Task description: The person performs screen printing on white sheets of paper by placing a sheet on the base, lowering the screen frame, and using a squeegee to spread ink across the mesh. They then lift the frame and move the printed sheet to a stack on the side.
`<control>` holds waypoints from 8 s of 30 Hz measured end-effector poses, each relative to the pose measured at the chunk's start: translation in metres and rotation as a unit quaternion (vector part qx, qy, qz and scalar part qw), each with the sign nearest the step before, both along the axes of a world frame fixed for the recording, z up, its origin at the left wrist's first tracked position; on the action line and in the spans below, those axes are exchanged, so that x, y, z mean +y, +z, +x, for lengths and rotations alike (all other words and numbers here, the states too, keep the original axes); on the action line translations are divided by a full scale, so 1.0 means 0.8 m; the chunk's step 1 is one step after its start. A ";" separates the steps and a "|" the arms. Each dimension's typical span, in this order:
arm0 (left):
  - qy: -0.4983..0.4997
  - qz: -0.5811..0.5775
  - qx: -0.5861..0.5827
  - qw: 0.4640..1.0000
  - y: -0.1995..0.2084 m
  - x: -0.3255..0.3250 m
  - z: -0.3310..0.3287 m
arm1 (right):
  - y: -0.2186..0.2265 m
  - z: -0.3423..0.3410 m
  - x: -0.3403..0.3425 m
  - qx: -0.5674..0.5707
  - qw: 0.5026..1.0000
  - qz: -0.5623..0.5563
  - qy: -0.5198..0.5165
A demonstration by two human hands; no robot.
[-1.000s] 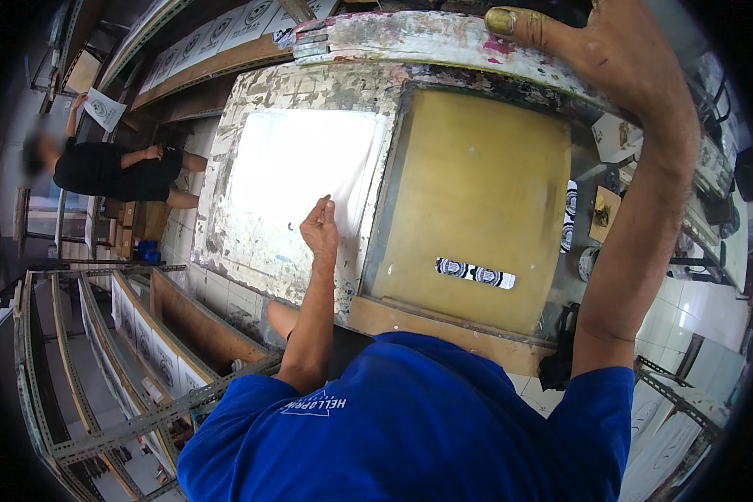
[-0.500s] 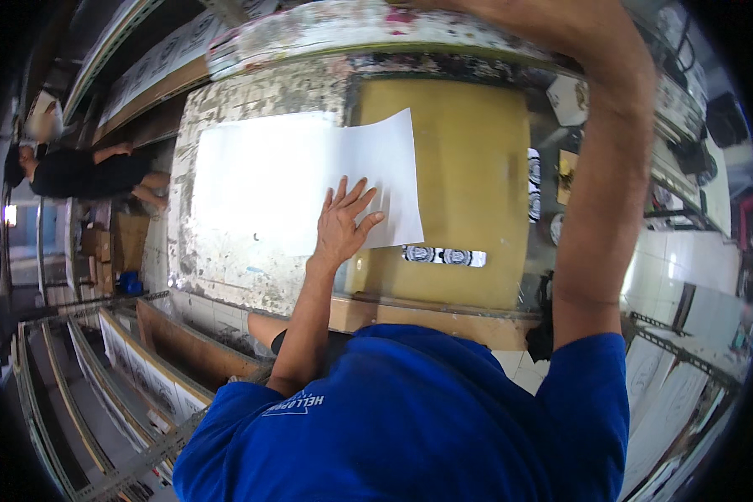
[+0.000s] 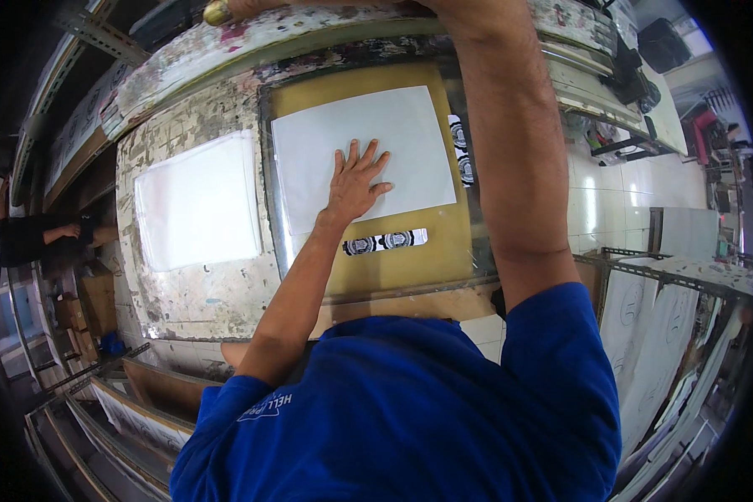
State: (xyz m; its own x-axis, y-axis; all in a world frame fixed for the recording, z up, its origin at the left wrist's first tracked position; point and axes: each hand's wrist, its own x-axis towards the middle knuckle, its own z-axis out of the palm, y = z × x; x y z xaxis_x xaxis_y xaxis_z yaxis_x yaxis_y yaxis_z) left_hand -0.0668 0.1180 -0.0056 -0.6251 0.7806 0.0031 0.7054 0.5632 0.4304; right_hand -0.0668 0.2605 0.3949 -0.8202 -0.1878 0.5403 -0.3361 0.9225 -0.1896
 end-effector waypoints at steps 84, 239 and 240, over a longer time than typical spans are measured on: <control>0.364 0.350 -0.104 0.857 -0.012 -0.220 0.182 | -0.440 -0.187 0.049 -0.035 0.999 -0.010 -0.006; 0.345 0.280 -0.004 0.896 -0.021 -0.235 0.181 | -0.443 -0.268 0.090 -0.152 0.974 0.116 -0.123; 0.344 0.270 0.003 0.899 -0.020 -0.234 0.180 | -0.445 -0.262 0.096 -0.122 0.976 0.125 -0.130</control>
